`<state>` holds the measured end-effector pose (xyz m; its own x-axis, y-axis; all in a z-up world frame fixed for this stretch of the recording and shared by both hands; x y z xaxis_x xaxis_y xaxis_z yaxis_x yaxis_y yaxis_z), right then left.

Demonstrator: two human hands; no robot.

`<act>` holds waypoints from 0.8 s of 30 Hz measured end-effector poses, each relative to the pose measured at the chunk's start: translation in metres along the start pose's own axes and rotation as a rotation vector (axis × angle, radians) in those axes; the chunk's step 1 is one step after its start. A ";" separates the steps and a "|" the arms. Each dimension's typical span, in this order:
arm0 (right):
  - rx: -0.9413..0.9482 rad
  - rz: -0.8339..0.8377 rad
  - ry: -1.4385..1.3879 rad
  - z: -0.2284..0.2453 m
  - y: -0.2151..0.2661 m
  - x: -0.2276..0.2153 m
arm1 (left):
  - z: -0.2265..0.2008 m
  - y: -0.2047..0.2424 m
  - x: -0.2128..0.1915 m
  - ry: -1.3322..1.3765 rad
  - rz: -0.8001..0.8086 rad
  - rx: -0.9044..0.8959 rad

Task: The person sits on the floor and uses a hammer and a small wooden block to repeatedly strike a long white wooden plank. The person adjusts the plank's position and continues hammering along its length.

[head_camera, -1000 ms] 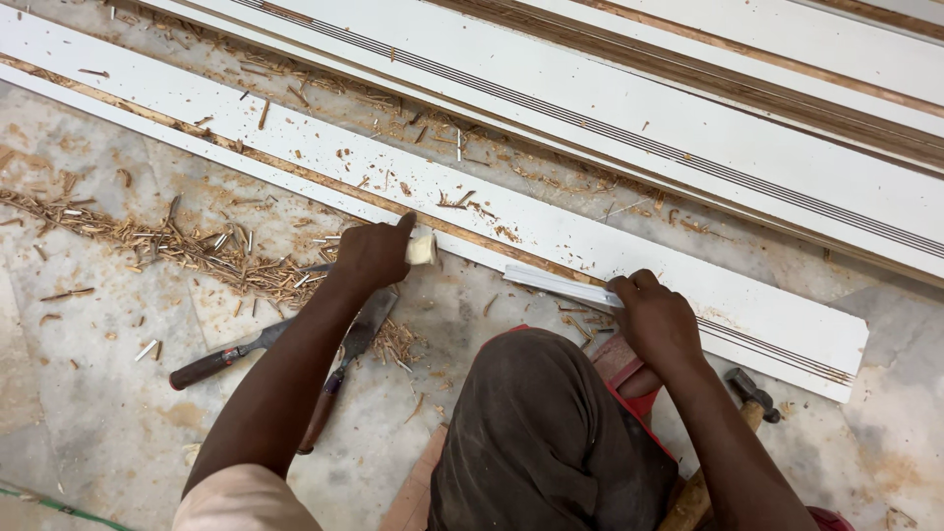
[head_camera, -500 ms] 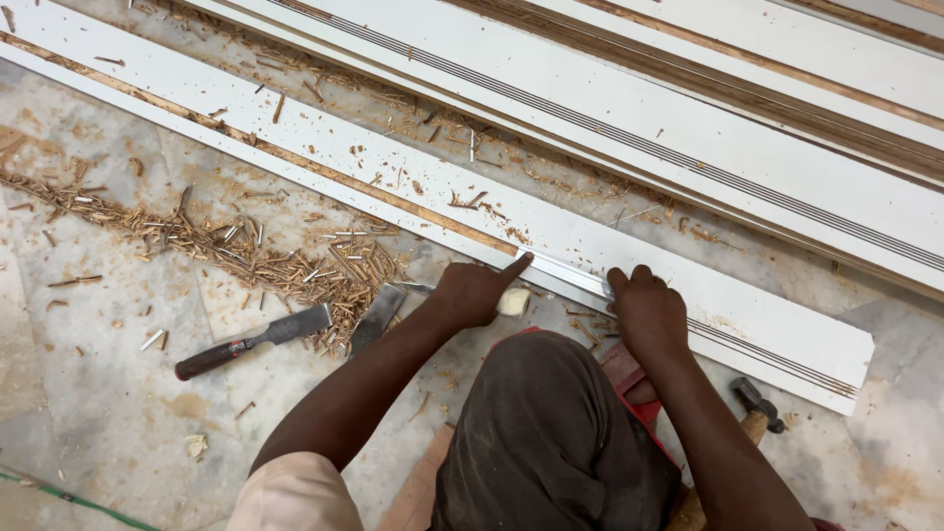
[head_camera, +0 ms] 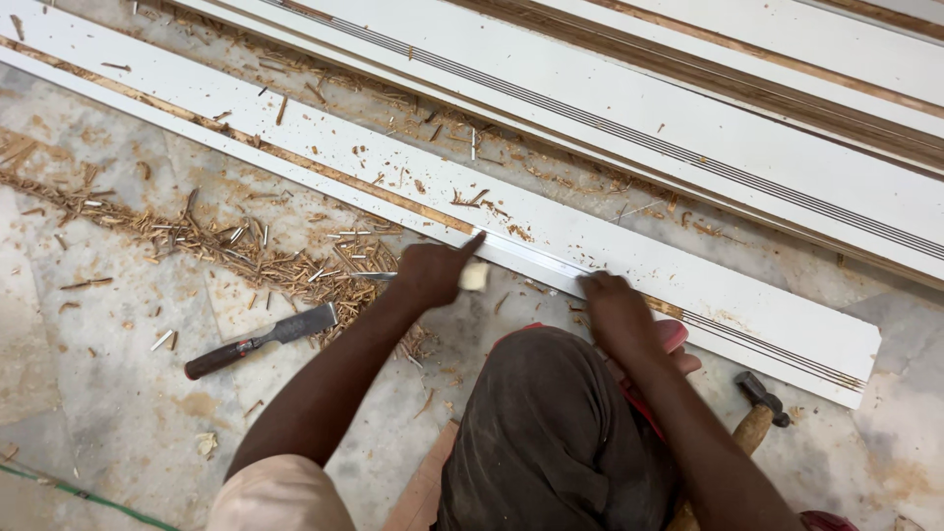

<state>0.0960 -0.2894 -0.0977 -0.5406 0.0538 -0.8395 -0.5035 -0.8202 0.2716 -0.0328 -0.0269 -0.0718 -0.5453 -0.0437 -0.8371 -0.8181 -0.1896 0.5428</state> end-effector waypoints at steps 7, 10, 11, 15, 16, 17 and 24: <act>0.037 -0.216 -0.477 0.009 0.026 -0.023 | 0.035 0.006 -0.008 -0.011 0.070 -0.026; 0.125 -0.506 -0.533 -0.008 0.057 -0.071 | 0.031 0.003 -0.013 -0.045 0.081 -0.026; 0.117 -0.604 -0.526 -0.018 0.072 -0.089 | 0.029 0.003 -0.012 -0.061 0.089 -0.026; 0.229 -0.794 -0.388 -0.054 0.153 -0.118 | 0.019 0.002 -0.010 -0.029 0.053 -0.037; 0.299 -0.771 -0.365 -0.062 0.175 -0.112 | 0.019 0.000 -0.009 -0.039 0.074 -0.047; 0.368 -0.747 -0.342 -0.070 0.199 -0.103 | 0.018 -0.001 -0.006 -0.048 0.095 -0.057; 0.781 -0.457 -0.383 -0.119 0.271 -0.003 | -0.041 -0.006 0.010 -0.013 0.017 0.016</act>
<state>0.0413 -0.5793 -0.0773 -0.2952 0.5669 -0.7691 -0.9482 -0.0748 0.3088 -0.0258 -0.0662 -0.0857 -0.5617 -0.0341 -0.8267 -0.8114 -0.1728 0.5584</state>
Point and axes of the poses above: each hand's wrist, its own y-axis away from the middle knuckle, its own x-axis out of the palm, z = x × y, the point moved 4 cm from there along -y, towards the middle knuckle, and after that the axes turned 12 degrees about -y, right-handed, at the moved point
